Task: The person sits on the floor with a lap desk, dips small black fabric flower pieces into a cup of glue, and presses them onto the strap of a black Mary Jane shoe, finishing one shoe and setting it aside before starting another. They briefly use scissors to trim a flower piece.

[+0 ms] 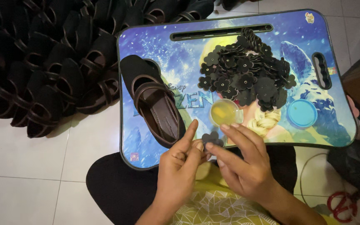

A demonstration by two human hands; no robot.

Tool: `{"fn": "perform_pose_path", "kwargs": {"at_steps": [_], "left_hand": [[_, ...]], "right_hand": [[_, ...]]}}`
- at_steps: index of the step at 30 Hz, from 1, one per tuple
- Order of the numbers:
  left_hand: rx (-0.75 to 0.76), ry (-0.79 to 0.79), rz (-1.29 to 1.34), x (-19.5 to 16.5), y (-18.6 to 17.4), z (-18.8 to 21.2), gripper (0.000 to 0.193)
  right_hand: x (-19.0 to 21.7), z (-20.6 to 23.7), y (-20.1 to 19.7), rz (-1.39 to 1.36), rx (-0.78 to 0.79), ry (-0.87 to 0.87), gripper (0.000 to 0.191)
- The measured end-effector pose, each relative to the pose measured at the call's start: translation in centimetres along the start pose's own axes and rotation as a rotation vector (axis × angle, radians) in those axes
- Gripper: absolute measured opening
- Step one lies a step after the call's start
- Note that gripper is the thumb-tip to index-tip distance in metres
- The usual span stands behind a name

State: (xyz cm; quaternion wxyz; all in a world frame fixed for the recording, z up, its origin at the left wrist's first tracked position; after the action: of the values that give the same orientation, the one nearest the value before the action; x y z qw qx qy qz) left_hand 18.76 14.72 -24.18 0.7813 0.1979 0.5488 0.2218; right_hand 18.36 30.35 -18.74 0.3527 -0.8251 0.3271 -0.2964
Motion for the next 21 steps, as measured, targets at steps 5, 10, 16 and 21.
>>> {"fn": "perform_pose_path", "kwargs": {"at_steps": [5, 10, 16, 21], "left_hand": [[-0.012, -0.002, -0.063, -0.2, -0.2, -0.1, 0.055], [0.009, -0.025, -0.05, -0.1, 0.0, -0.1, 0.055], [-0.002, -0.012, -0.053, -0.5, -0.8, -0.1, 0.054], [0.068, -0.127, 0.04, -0.1, -1.5, 0.0, 0.055]], "right_hand": [[-0.8, -0.2, -0.4, 0.025, 0.02, 0.02, 0.031], [-0.4, -0.4, 0.1, -0.018, 0.009, 0.029, 0.031], [-1.2, 0.0, -0.9, -0.039, -0.012, 0.073, 0.026], [-2.7, 0.9, 0.7, -0.259, -0.058, 0.171, 0.038]]}}
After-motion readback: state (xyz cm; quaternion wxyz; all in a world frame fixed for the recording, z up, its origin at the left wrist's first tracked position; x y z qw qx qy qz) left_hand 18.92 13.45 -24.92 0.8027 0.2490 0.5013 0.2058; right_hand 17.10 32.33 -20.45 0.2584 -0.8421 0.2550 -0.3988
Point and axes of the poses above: each hand's wrist, its own z-axis away from the middle knuckle, its own y-axis out of the palm, x = y × z, the point moved 4 cm from there along -z, towards the middle knuckle, and after that the axes turned 11 degrees about z, right-handed, at the moved point
